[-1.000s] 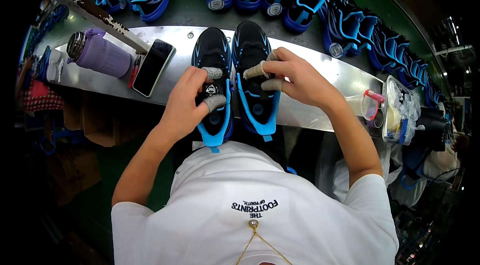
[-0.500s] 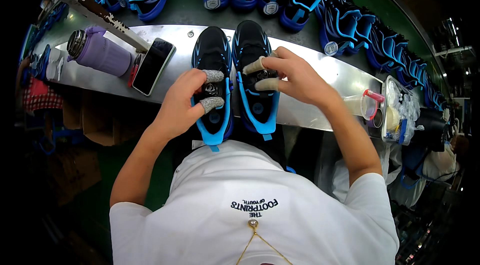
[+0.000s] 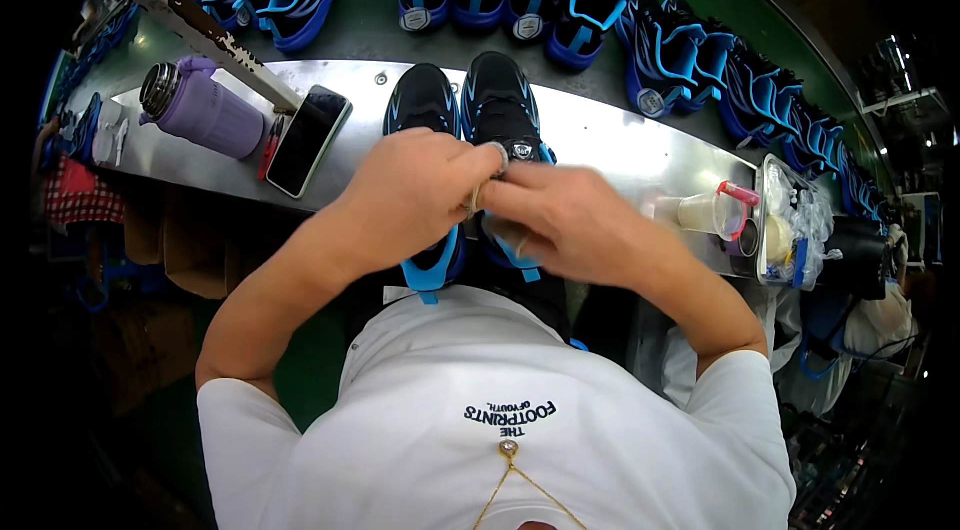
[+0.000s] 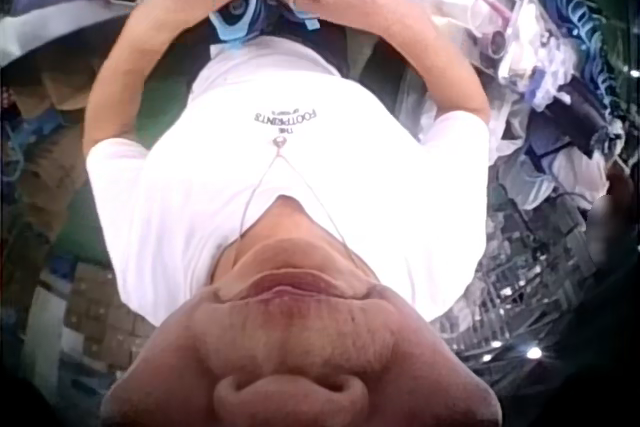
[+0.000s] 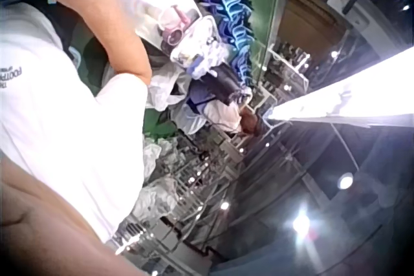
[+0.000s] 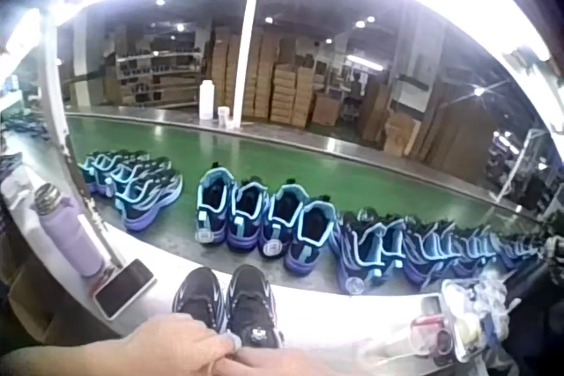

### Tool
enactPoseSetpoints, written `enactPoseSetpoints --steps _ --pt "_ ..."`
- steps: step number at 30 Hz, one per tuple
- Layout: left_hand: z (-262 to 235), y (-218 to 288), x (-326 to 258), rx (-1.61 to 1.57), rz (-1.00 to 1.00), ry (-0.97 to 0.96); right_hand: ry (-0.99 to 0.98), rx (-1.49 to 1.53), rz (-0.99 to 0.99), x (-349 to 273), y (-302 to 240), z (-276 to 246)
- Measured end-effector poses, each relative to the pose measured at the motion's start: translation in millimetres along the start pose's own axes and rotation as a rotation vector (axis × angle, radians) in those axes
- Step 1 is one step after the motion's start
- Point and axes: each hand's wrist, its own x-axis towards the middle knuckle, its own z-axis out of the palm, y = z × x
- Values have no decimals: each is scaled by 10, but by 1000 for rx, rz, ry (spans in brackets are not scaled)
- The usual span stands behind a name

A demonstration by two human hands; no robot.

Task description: The person uses a piece of white cloth to wipe several blue and black shoes on a workstation, moving through a row of shoes one by one and cleaning the tongues and upper surfaces.

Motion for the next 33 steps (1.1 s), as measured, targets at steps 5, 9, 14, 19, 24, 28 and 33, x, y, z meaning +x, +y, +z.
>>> enactPoseSetpoints --steps 5,9,14,19,24,28,33 --pt "26 228 47 255 212 173 -496 1308 333 -20 -23 18" --pt "118 148 -52 128 63 195 -136 477 207 64 60 -47" --pt "203 -189 -484 -414 -502 306 -8 178 231 26 697 -255" --pt "443 -149 -417 -266 -399 202 -9 47 297 -41 655 1" --pt "295 -243 -396 -441 -422 43 103 -116 333 -75 607 27" --pt "331 -116 -361 -283 -422 142 199 38 158 -59 691 98" --pt "234 -154 -383 -399 -473 -9 229 -19 231 -80 663 76"
